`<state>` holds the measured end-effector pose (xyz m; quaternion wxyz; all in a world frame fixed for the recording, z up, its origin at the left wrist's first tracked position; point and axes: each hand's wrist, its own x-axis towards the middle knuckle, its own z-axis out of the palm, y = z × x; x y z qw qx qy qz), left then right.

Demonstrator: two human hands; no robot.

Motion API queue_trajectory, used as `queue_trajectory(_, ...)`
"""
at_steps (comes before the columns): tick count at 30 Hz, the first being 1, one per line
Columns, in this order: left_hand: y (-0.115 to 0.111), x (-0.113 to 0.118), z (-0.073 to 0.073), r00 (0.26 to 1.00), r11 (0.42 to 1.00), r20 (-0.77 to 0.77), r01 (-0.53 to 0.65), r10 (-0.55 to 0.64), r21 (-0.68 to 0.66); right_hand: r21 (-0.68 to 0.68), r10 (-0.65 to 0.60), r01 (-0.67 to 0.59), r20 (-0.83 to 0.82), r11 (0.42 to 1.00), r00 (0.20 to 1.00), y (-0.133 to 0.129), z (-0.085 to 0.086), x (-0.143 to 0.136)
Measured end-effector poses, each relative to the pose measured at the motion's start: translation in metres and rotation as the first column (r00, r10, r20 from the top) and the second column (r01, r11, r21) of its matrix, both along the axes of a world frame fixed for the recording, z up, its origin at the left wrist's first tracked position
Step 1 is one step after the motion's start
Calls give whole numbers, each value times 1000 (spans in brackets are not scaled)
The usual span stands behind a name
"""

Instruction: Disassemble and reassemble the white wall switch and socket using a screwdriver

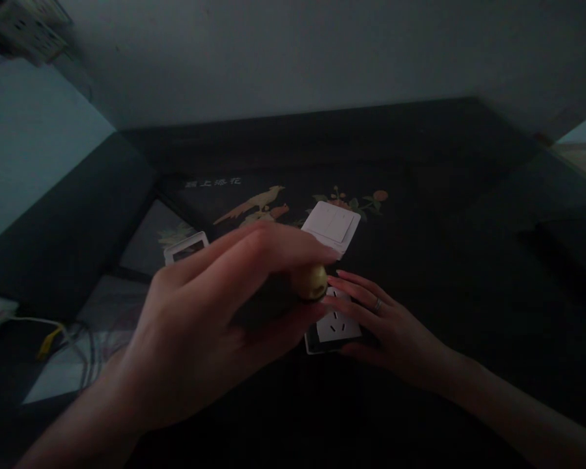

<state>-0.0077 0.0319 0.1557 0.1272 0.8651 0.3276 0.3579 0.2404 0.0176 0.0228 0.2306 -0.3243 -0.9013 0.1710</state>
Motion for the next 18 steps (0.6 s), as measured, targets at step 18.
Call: queue_trajectory(18, 0, -2, 4, 1000, 994, -21, -16, 18, 109, -2, 3, -3, -21, 1000, 1000, 0, -2, 1)
